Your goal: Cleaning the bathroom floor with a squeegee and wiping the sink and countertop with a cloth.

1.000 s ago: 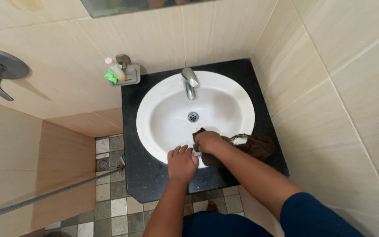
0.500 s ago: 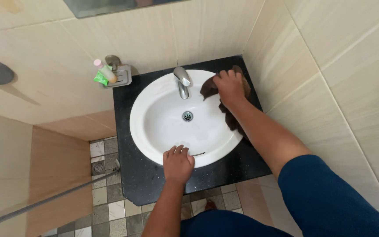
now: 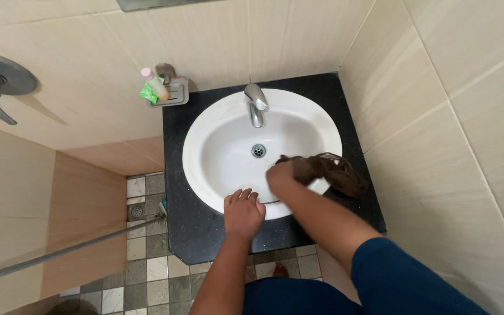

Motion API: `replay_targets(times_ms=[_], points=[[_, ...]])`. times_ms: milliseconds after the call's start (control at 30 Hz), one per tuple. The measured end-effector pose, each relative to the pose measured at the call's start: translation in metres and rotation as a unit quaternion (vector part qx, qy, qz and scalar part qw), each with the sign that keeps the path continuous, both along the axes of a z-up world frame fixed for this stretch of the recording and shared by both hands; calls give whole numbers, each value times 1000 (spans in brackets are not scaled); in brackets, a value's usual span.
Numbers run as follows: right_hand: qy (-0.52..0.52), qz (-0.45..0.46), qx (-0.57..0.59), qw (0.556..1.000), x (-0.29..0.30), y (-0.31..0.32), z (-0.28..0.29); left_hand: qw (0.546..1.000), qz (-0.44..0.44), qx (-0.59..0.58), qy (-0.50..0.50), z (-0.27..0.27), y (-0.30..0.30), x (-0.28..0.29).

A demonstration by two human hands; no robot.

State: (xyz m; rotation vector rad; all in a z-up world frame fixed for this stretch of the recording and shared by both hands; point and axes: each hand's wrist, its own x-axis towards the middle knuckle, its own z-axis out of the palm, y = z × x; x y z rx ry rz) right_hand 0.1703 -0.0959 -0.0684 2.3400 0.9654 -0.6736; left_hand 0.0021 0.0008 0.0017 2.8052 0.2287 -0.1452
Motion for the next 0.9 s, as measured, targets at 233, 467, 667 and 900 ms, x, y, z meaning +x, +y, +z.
replay_targets(times_ms=[233, 467, 667, 900], points=[[115, -87, 151, 978, -3, 2, 66, 999, -5, -15, 37, 17, 0, 2], [-25, -106, 71, 991, 47, -35, 134, 999, -6, -31, 21, 22, 2, 0], [-12, -150, 91, 984, 41, -37, 77, 1000, -12, -21, 18, 11, 0, -2], [119, -172, 157, 965, -15, 24, 18, 1000, -11, -18, 5, 0, 2, -1]])
